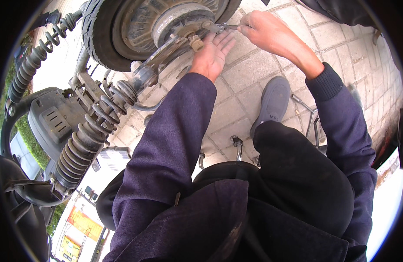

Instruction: The person removes the rear wheel of a scooter. They loosen the axle nut with a wrench, detach the brake cable, and remove the wheel from the axle. The wheel is placed on the ground and briefly inspected.

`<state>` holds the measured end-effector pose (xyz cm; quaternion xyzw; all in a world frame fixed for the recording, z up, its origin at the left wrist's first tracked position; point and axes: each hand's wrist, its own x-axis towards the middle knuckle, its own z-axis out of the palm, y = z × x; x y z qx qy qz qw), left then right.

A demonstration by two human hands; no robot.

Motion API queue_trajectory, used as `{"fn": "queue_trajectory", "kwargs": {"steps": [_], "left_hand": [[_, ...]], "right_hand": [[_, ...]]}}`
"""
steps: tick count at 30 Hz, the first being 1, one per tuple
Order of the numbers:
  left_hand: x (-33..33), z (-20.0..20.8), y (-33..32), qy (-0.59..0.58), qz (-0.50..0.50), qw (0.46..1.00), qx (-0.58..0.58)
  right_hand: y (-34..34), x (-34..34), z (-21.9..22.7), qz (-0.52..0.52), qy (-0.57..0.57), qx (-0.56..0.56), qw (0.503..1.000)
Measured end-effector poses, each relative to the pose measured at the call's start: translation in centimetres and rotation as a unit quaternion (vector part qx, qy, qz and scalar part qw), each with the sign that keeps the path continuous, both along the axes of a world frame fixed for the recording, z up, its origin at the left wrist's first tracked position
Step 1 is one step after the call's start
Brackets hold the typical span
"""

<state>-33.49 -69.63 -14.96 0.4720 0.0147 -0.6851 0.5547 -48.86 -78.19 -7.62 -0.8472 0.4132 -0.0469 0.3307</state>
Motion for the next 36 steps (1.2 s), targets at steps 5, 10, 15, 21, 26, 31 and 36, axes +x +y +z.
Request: {"fn": "queue_trajectory", "kwargs": {"steps": [5,10,15,21,26,31,36], "left_hand": [[0.1,-0.2,0.0,-0.003,0.008,1.0,0.005],[0.0,-0.6,0.2,-0.029,-0.009,1.0,0.007],[-0.1,-0.5,0.1,-0.02,-0.003,1.0,0.01],[0.0,-0.2,0.1,-0.022,-0.017,0.999,-0.02],[0.1,-0.2,0.1,-0.026,-0.012,1.0,-0.013],[0.1,-0.4,0.2,-0.028,-0.009,1.0,0.002],[0.0,-0.4,0.2,-0.023,-0.007,1.0,-0.01]], "right_hand": [[3.2,-0.5,-1.6,-0.027,0.049,-0.062,0.997],[9.3,-0.8,-7.7,-0.036,0.067,-0.008,0.997],[6.8,-0.4,-13.9,-0.08,0.125,-0.073,0.986],[1.8,-5.6,-12.2,-0.113,0.149,-0.104,0.977],[3.6,-6.4,-7.1,-0.162,0.044,0.023,0.986],[3.5,-5.1,-1.5,-0.119,-0.023,-0.005,0.993],[2.0,-3.6,0.6,-0.056,-0.039,-0.071,0.995]]}}
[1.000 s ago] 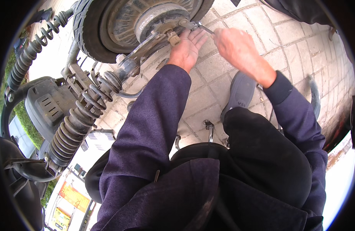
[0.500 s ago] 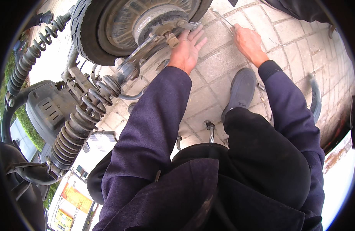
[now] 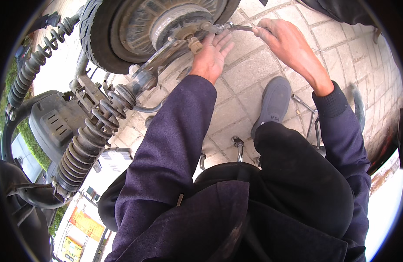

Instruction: The person removes the rear wheel of a scooter. They loosen the axle nut with a wrench, detach the brake cable, and remove the wheel from the axle. The wheel is placed on the ground and briefly inspected.

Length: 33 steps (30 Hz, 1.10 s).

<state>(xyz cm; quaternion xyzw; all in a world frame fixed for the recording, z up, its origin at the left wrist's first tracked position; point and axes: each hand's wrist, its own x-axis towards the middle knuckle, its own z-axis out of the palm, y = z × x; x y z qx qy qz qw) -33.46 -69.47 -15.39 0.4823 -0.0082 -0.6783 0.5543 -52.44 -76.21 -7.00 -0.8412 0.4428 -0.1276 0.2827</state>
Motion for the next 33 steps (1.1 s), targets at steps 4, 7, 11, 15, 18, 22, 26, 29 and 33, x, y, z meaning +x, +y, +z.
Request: {"fn": "queue_trajectory", "kwargs": {"steps": [4,7,11,15,18,22,26,29,33], "left_hand": [[0.0,0.0,-0.1,0.011,0.006,1.0,0.001],[0.0,0.0,-0.1,0.016,0.023,1.0,0.015],[0.0,-0.2,-0.2,0.024,0.032,0.999,0.012],[0.0,-0.5,-0.2,0.019,0.035,0.999,0.019],[0.1,-0.7,-0.2,0.014,0.031,0.999,0.018],[0.3,-0.9,-0.2,0.006,0.018,0.999,0.026],[0.1,-0.8,0.1,0.002,0.012,1.0,0.009],[0.1,-0.5,0.1,-0.005,0.004,1.0,0.0],[-0.2,-0.1,0.1,-0.013,-0.008,1.0,0.003]], "right_hand": [[-1.1,1.3,0.1,0.029,0.008,-0.001,1.0],[-2.1,2.2,0.3,0.054,0.018,-0.01,0.998],[-3.3,2.4,0.8,0.075,0.072,0.013,0.994],[-3.3,3.6,0.4,0.133,0.014,-0.066,0.989],[-0.9,3.2,-0.2,0.094,0.087,-0.117,0.985],[5.4,3.0,-3.2,0.045,0.127,-0.111,0.985],[7.8,3.5,-8.9,-0.02,-0.021,0.029,0.999],[6.6,2.9,-12.2,0.008,0.124,-0.009,0.992],[3.8,3.0,-14.2,0.02,0.164,-0.017,0.986]]}}
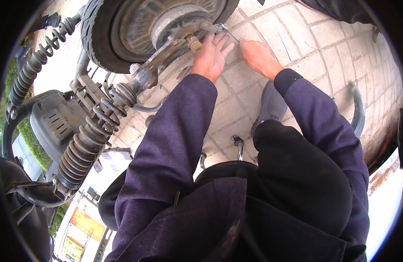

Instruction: The person removes the rear wheel of a scooter. They loosen the axle nut with a wrench, detach the brake cable, and remove the wheel from the axle. The wheel is placed on the ground and briefly inspected.

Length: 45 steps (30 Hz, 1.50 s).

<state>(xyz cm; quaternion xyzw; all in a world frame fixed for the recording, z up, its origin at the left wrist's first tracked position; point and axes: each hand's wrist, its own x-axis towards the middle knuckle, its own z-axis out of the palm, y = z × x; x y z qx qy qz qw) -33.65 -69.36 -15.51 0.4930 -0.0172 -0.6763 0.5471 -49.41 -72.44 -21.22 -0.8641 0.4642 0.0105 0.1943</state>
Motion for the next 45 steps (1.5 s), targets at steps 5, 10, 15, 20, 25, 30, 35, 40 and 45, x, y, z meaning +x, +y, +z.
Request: {"fn": "queue_trajectory", "kwargs": {"steps": [5,10,15,20,25,30,35,40,45], "left_hand": [[0.2,0.3,-0.1,0.019,-0.002,1.0,-0.009],[0.2,0.3,-0.2,0.005,-0.006,1.0,-0.004],[0.2,0.3,-0.2,-0.001,-0.009,1.0,0.005],[0.0,0.2,-0.2,-0.004,-0.004,1.0,0.003],[0.0,0.2,-0.2,-0.003,0.006,1.0,0.008],[0.1,0.2,-0.1,0.006,0.004,1.0,-0.006],[0.1,0.2,-0.1,0.013,0.013,1.0,-0.006],[0.0,0.4,-0.2,0.012,0.02,1.0,0.005],[0.0,0.4,-0.3,0.009,0.015,1.0,0.002]], "right_hand": [[-3.3,-1.7,0.1,0.0,0.049,-0.045,0.998],[-3.5,-5.9,3.1,-0.051,-0.007,-0.01,0.999],[-2.0,-6.2,9.2,-0.145,-0.168,0.108,0.969],[-2.3,-4.8,13.4,-0.1,-0.184,0.074,0.975],[-3.7,-3.0,14.1,-0.04,-0.205,0.01,0.978],[-4.9,-1.5,14.3,0.005,-0.192,-0.012,0.981],[-4.8,-0.6,14.7,0.022,-0.159,-0.025,0.987],[-4.2,-0.5,15.3,0.023,-0.151,-0.044,0.987],[-4.3,-0.4,15.4,0.023,-0.151,-0.033,0.988]]}}
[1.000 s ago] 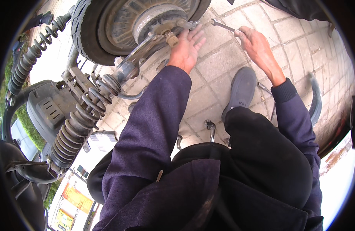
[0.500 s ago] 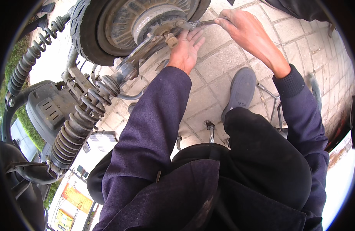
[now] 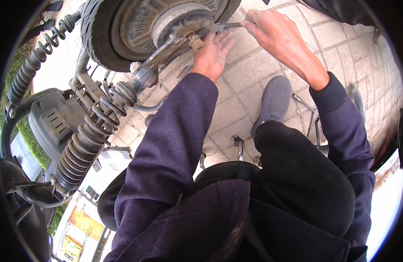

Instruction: The person removes the rear wheel of a scooter. They loosen the axle nut with a wrench, detach the brake cable, and remove the wheel from the axle. The wheel is placed on the ground and briefly inspected.

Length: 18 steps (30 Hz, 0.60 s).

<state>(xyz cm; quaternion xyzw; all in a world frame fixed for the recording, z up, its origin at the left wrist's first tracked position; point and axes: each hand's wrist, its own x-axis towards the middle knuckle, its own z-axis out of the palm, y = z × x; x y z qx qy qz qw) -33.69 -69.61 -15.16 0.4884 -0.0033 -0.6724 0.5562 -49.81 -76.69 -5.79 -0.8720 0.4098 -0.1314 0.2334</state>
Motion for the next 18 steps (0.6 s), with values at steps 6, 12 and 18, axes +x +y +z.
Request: {"fn": "queue_trajectory", "kwargs": {"steps": [6,12,18], "left_hand": [[0.2,-0.4,0.0,0.011,0.005,1.0,0.003],[0.1,-0.4,-0.1,0.004,0.003,1.0,0.012],[0.6,-0.4,0.2,-0.014,-0.036,0.999,-0.005]], "right_hand": [[1.4,-0.3,-1.9,-0.011,-0.006,-0.083,0.996],[7.2,-0.4,-7.0,-0.004,0.128,-0.036,0.991],[7.5,-1.0,-12.7,-0.023,0.164,0.007,0.986]]}}
